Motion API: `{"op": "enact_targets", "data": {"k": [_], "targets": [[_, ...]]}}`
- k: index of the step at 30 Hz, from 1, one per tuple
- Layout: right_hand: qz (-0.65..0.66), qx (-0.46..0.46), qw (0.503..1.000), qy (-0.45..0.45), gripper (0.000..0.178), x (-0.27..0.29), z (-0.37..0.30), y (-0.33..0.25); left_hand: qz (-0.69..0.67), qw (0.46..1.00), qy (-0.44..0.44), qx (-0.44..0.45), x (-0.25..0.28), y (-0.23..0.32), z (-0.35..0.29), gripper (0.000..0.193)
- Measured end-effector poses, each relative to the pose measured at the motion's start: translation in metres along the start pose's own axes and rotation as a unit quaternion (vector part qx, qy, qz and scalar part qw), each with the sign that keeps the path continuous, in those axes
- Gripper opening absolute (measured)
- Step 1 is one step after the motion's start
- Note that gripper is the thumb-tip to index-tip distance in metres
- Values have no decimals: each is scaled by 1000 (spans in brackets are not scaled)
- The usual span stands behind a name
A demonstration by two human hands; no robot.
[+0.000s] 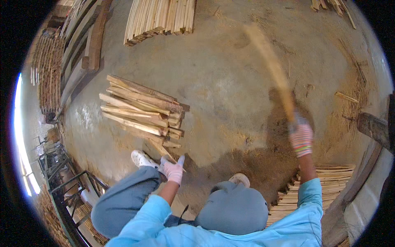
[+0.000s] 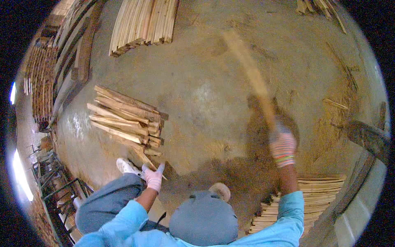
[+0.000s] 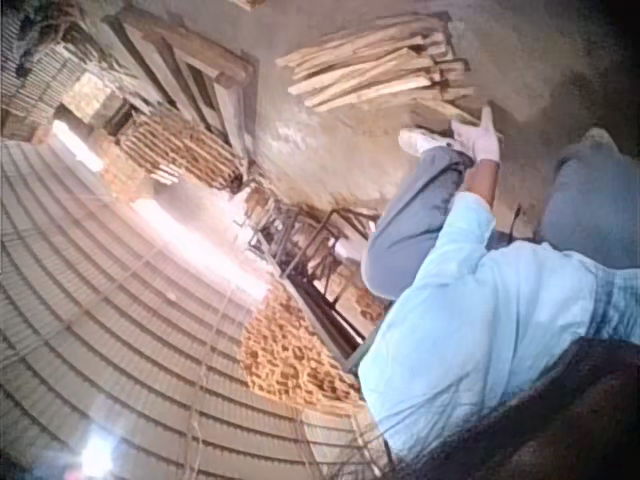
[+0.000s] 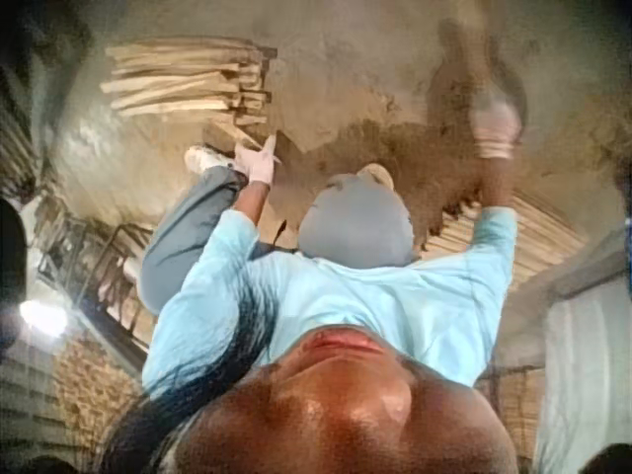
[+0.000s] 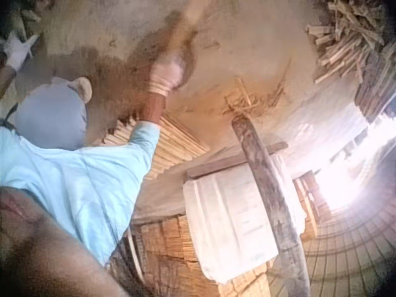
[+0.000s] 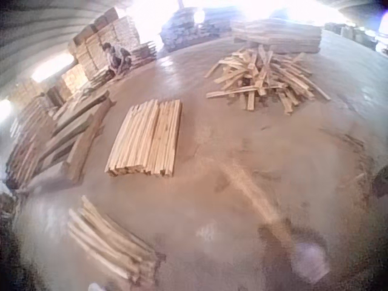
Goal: The person repeatedly picks up thin wooden planks from a pile on the floor and places them into a neat stack. The person handles the planks one at a time, aligning them before adding them to the growing stack.
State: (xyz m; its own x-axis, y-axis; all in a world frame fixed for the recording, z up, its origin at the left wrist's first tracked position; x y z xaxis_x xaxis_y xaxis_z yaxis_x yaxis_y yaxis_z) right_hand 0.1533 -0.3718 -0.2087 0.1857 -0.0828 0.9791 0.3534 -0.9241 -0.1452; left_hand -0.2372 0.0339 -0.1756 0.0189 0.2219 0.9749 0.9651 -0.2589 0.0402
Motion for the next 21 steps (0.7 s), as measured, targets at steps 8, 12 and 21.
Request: {"op": "enact_targets", "data": {"k": [8, 12, 21], "targets": [[129, -162, 957, 203, 44, 40, -4, 127, -92, 987, -72, 108, 5, -29, -16, 111], [160, 124, 974, 102, 40, 11, 22, -50, -28, 972, -161, 168, -22, -42, -26, 100], [167, 400, 891, -134, 49, 22, 95, -422, -498, 808, -227, 219, -64, -24, -80, 31]]}}
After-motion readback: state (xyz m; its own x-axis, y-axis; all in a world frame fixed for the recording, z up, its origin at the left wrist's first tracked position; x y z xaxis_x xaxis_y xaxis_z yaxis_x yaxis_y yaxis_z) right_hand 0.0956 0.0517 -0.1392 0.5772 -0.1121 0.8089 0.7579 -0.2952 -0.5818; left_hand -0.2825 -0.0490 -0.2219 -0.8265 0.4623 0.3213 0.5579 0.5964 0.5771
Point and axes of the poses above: each hand's wrist, its own z-axis towards the middle knuckle, its own x-axis out of the back of the hand, y = z × x, the point moved 5 cm from there along z, towards the middle knuckle, and after that the axes turned 6 degrees about -x, right-handed, at the moved point
